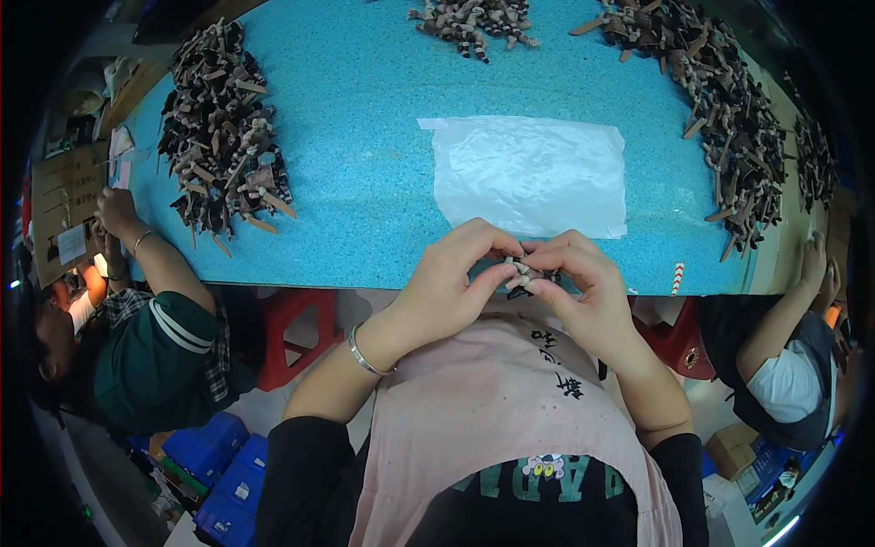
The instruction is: The person assembles toy figurines by lining up body pieces, applying liquid from a squeeze bottle onto their joints, and attaching limb and accessory parts by hand.
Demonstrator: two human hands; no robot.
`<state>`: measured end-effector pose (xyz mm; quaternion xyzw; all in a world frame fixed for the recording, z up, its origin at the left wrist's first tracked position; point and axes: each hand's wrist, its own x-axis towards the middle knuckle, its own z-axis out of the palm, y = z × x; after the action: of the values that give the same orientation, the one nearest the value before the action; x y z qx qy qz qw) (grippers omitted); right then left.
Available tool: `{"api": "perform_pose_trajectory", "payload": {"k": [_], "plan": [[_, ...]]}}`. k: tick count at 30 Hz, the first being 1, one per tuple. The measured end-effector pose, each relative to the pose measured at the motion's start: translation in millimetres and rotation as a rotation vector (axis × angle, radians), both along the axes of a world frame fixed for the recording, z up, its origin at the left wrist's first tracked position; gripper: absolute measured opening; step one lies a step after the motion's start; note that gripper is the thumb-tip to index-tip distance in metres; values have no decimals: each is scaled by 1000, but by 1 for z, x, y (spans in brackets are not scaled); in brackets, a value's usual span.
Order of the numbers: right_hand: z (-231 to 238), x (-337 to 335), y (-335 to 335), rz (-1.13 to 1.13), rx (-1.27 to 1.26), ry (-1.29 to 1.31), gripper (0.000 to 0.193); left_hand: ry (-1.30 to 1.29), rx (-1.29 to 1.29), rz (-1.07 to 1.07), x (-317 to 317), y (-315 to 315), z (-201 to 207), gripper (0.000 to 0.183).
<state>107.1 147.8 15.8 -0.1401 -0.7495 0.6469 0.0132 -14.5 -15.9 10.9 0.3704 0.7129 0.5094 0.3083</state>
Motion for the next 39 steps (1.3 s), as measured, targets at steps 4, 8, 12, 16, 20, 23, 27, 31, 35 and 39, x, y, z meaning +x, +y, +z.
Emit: {"api": "perform_pose_trajectory", "payload": {"k": [4,8,12,16,20,23,27,31,35,39], "plan": [[3,-2,0,-13,-25,-23,22,-17,10,14,0,0,-2,18],[7,-6,4,-51,226,160,32,-153,143,212,13,-4,-13,15],[6,-4,-16,-501,-254,131,31,-356,273,383,18,-4,0,16],[17,2,-4,-60,-669,-160,21,-89,290,283,15,-10,1,20],[13,4,-4,-55,-702,-98,21,68,241,80,6,-24,-4,21],[16,4,-5,33,-561,-109,25,-255,244,152,8,-20,-4,18],[14,3,-3,149,-399,-50,25,-800,267,92,6,-9,9,20],[18,1,1,224,-258,-17,22,-958,239,-17,6,-10,8,30],[16,0,0,234,-241,-32,16,-805,270,88,12,-8,10,46],[22,-6,-10,73,-182,66,25,-568,364,219,17,-8,15,50]]}}
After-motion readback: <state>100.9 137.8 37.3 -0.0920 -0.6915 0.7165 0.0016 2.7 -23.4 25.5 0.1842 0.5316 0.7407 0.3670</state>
